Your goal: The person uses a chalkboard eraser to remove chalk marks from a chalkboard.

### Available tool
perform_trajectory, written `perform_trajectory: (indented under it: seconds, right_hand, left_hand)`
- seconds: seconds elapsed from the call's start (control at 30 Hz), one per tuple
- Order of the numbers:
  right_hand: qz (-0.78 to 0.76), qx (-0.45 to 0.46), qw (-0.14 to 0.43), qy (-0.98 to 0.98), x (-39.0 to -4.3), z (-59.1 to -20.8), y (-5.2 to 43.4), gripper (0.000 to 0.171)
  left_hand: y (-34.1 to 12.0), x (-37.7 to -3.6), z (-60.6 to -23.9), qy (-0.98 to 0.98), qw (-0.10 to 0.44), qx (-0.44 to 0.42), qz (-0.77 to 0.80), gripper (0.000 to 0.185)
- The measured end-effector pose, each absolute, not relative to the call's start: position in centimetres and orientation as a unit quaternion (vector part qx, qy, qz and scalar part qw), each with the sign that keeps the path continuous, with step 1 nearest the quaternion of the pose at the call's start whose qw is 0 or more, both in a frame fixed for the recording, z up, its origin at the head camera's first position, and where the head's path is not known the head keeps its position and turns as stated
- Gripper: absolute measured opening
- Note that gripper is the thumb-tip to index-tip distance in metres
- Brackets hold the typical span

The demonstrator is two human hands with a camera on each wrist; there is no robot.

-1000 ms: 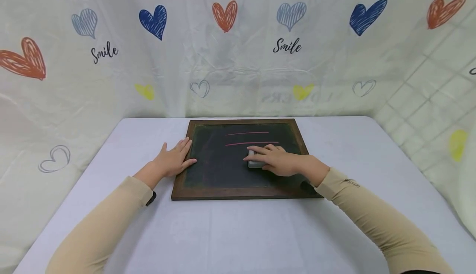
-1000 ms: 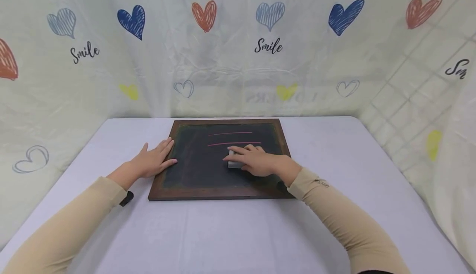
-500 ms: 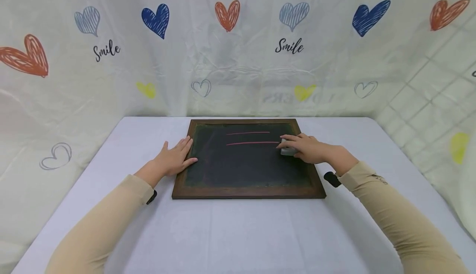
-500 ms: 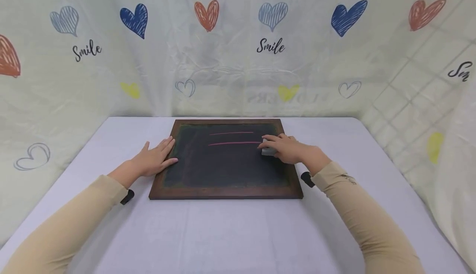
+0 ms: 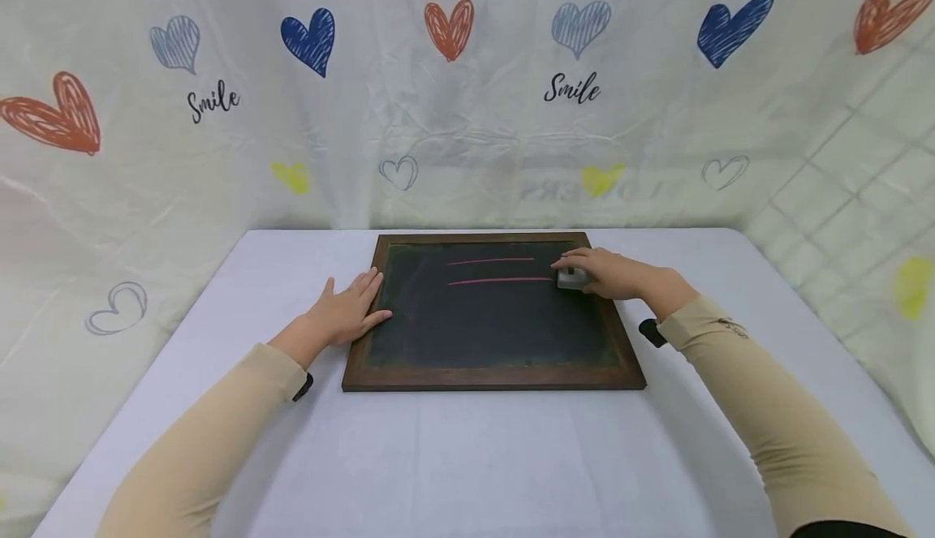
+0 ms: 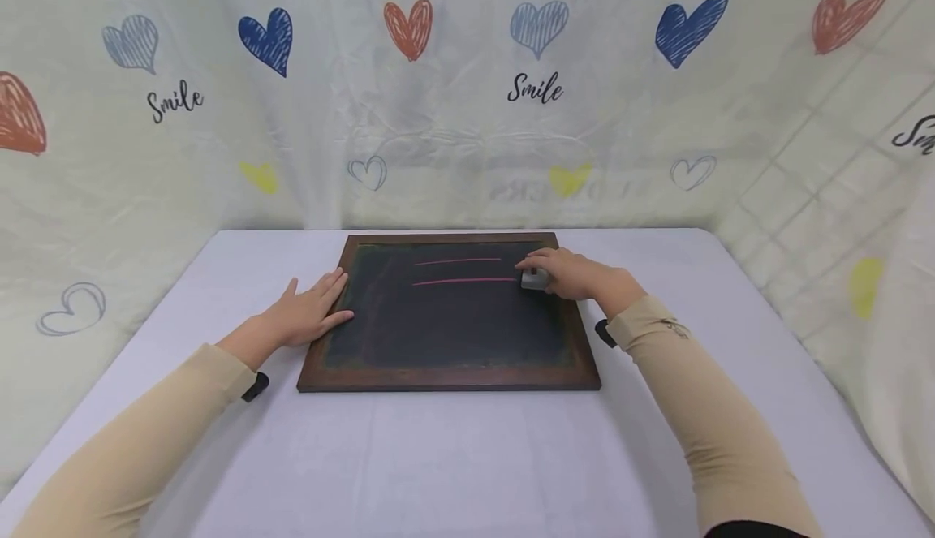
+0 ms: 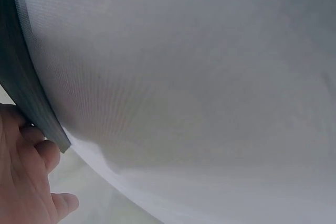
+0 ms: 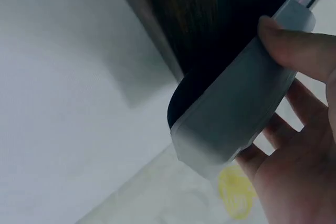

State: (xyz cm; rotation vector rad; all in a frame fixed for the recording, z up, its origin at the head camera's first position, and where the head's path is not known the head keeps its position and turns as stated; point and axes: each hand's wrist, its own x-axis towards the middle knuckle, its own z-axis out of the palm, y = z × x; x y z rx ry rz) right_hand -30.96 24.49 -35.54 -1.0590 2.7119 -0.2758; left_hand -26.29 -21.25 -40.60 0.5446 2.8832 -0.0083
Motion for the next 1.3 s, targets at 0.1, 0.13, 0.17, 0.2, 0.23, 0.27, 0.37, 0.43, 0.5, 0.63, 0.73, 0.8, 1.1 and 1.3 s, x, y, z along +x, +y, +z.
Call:
perform_trajectory:
  seconds: [0.1, 0.13, 0.17, 0.2, 0.23, 0.27, 0.37, 0.43, 0.5, 0.63, 0.73, 0.8, 1.1, 1.3]
  right_hand:
    - [-0.1, -0.358, 0.121, 0.92, -31.2, -35.4, 24.6, 0.06]
    - [-0.101, -0.36, 0.123, 0.919, -31.3, -35.4, 24.6, 0.06]
    - [-0.1, -0.363, 0.123, 0.918, -31.4, -35.4, 24.5, 0.06]
    - [-0.101, -0.367, 0.122, 0.917, -31.5, -35.4, 24.3, 0.06]
    - [-0.101, -0.372, 0.122, 0.915, -31.6, -35.5, 24.1, 0.061]
    - [-0.102, -0.377, 0.121, 0.913, -31.7, -35.5, 23.8, 0.061]
    - [-0.103, -0.397, 0.12, 0.904, -32.0, -35.6, 22.3, 0.061]
    - [-0.102, -0.407, 0.124, 0.899, -32.3, -35.7, 21.0, 0.061]
    - [-0.099, -0.413, 0.129, 0.896, -32.6, -35.8, 19.6, 0.061]
    - [-0.096, -0.414, 0.145, 0.894, -33.0, -35.9, 16.6, 0.063]
    - [-0.084, -0.417, 0.147, 0.893, -32.9, -36.0, 14.1, 0.065]
    - [-0.072, -0.425, 0.147, 0.89, -32.7, -36.2, 12.2, 0.065]
    - [-0.036, -0.43, 0.145, 0.891, -31.4, -36.2, 7.5, 0.066]
    - [-0.079, -0.422, 0.144, 0.892, -32.0, -36.2, 10.8, 0.065]
  left_hand:
    - [-21.0, -26.3, -40.5, 0.977, 0.107, 0.186, -0.003, 0.082]
    - [-20.9, -26.3, -40.5, 0.976, 0.108, 0.188, -0.002, 0.082]
    - [-20.8, -26.3, -40.5, 0.976, 0.109, 0.188, 0.0, 0.082]
    - [-20.7, -26.2, -40.4, 0.976, 0.11, 0.189, 0.001, 0.082]
    - [-20.6, -26.2, -40.4, 0.976, 0.111, 0.189, 0.003, 0.082]
    - [-20.6, -26.2, -40.4, 0.976, 0.111, 0.189, 0.005, 0.082]
    - [-20.6, -26.2, -40.4, 0.976, 0.112, 0.187, 0.003, 0.081]
    - [-20.6, -26.3, -40.4, 0.976, 0.11, 0.188, 0.002, 0.081]
    - [-20.6, -26.3, -40.3, 0.976, 0.108, 0.189, 0.001, 0.082]
    - [-20.6, -26.3, -40.3, 0.976, 0.108, 0.189, -0.001, 0.082]
    - [-20.6, -26.4, -40.4, 0.976, 0.107, 0.188, -0.001, 0.081]
    - [-20.6, -26.3, -40.4, 0.976, 0.107, 0.189, -0.002, 0.081]
    - [-21.0, -26.5, -40.8, 0.976, 0.11, 0.188, -0.005, 0.082]
    - [-21.2, -26.5, -40.7, 0.976, 0.111, 0.19, -0.004, 0.082]
